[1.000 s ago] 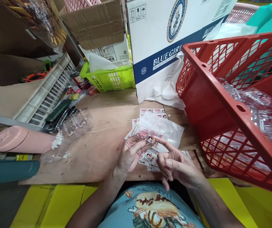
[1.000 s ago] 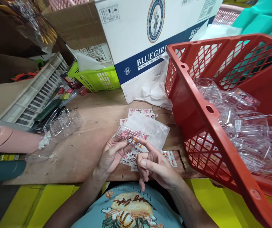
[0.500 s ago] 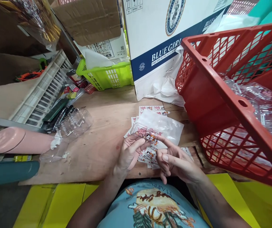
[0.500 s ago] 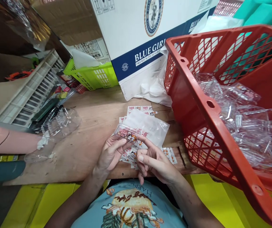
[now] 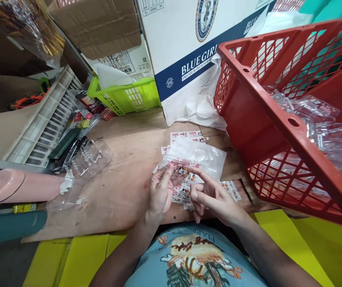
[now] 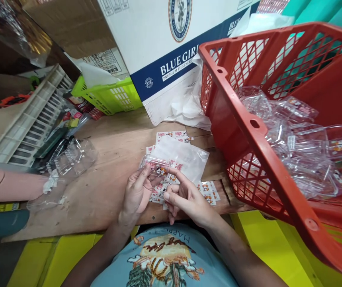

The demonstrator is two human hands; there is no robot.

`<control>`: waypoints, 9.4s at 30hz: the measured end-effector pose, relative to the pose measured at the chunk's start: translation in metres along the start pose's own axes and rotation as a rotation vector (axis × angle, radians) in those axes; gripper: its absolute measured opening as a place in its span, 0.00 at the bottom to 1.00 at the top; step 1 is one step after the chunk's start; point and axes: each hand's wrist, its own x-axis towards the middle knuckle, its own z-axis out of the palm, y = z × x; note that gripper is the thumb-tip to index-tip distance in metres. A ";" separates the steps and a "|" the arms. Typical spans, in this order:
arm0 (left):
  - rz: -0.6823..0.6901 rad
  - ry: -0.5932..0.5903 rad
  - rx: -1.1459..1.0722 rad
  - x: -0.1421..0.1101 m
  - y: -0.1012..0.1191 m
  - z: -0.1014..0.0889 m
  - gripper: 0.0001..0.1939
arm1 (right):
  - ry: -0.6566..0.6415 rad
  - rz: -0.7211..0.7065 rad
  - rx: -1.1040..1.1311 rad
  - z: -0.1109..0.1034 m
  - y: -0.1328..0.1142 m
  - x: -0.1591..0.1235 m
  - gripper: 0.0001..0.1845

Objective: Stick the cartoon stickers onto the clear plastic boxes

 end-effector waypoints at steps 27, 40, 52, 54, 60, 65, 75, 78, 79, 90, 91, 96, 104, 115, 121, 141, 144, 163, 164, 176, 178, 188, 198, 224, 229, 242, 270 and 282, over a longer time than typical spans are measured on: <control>0.035 -0.536 0.231 -0.075 0.040 0.077 0.08 | 0.597 -0.819 -1.694 0.063 -0.071 -0.095 0.41; 0.510 -0.107 1.564 0.122 0.018 -0.002 0.27 | 1.004 -0.925 -1.903 0.030 -0.111 -0.119 0.31; 0.715 -0.072 1.213 0.094 0.047 -0.028 0.19 | 0.611 -0.566 -0.983 -0.044 -0.061 0.084 0.07; 0.737 0.082 1.052 0.080 0.044 -0.036 0.30 | 0.671 -0.582 -0.862 -0.049 -0.058 0.088 0.11; 0.188 -0.038 0.544 0.040 0.018 -0.039 0.30 | 0.777 -0.580 -0.494 -0.051 -0.038 0.087 0.17; 0.543 0.197 0.760 0.022 0.020 -0.031 0.32 | 0.847 -0.612 -0.359 -0.053 -0.023 0.082 0.18; 0.062 -0.027 0.506 0.018 0.011 -0.029 0.20 | 0.900 -0.531 -0.339 -0.053 -0.007 0.048 0.18; -0.067 -0.028 0.334 0.011 0.006 -0.024 0.24 | 0.926 -0.531 -0.373 -0.057 -0.002 0.037 0.16; -0.094 -0.027 0.303 0.010 0.004 -0.023 0.21 | 0.933 -0.553 -0.407 -0.056 -0.001 0.033 0.15; -0.119 -0.122 0.299 0.006 0.013 -0.018 0.13 | 0.306 -0.875 -1.485 -0.011 -0.001 0.026 0.16; -0.128 -0.116 0.284 0.005 0.013 -0.018 0.12 | 0.309 -0.879 -1.439 -0.010 0.002 0.030 0.15; -0.149 -0.147 0.280 0.004 0.013 -0.028 0.09 | 0.297 -0.877 -1.379 -0.011 0.010 0.039 0.12; 0.087 -0.232 0.483 0.008 0.007 -0.034 0.07 | 0.310 -0.780 -1.173 -0.007 0.005 0.045 0.07; 0.182 -0.066 0.657 0.017 0.002 -0.051 0.08 | 0.764 -0.669 -0.579 -0.033 -0.016 0.045 0.10; 0.371 -0.184 0.879 0.002 0.005 -0.020 0.18 | 0.645 -1.055 -1.146 -0.017 -0.018 0.036 0.03; 0.913 0.203 1.653 0.014 0.093 -0.074 0.30 | 0.478 -1.064 -1.317 0.018 -0.061 0.016 0.15; 0.831 0.447 2.026 0.035 0.149 -0.112 0.40 | 0.364 -0.824 -1.025 0.022 -0.053 0.020 0.31; 0.577 -0.346 2.026 0.034 0.179 -0.153 0.51 | -0.164 -0.765 -1.296 0.104 0.041 0.242 0.70; 0.571 -0.318 2.041 0.035 0.182 -0.155 0.51 | -0.152 -0.768 -1.289 0.107 0.043 0.245 0.71; 0.766 -0.163 1.933 0.035 0.170 -0.148 0.42 | 0.123 -0.643 -0.906 0.101 0.005 0.174 0.75; 0.814 -0.188 1.687 0.022 0.146 -0.130 0.38 | 0.184 -0.599 -0.845 0.097 0.002 0.162 0.75; 0.242 -0.062 0.127 -0.011 0.064 -0.049 0.10 | -0.018 -0.407 -0.608 0.047 -0.035 0.067 0.56; -0.005 -0.141 -0.041 -0.021 0.031 -0.014 0.11 | -0.305 -0.016 0.297 0.035 -0.002 -0.012 0.51; -0.026 -0.028 -0.076 -0.017 0.014 -0.013 0.06 | -0.268 -0.043 0.506 0.038 0.005 -0.021 0.46; -0.043 -0.012 -0.130 -0.018 0.012 -0.009 0.04 | -0.274 -0.040 0.517 0.037 0.006 -0.017 0.45; -0.040 -0.053 -0.130 -0.020 0.013 -0.007 0.06 | -0.199 -0.027 0.513 0.033 0.008 -0.015 0.41; -0.027 -0.043 -0.118 -0.019 0.016 -0.010 0.04 | -0.079 -0.057 0.322 0.035 0.018 -0.013 0.40; -0.020 0.044 -0.126 -0.019 0.014 -0.006 0.05 | 0.107 -0.177 0.053 0.039 0.023 -0.012 0.36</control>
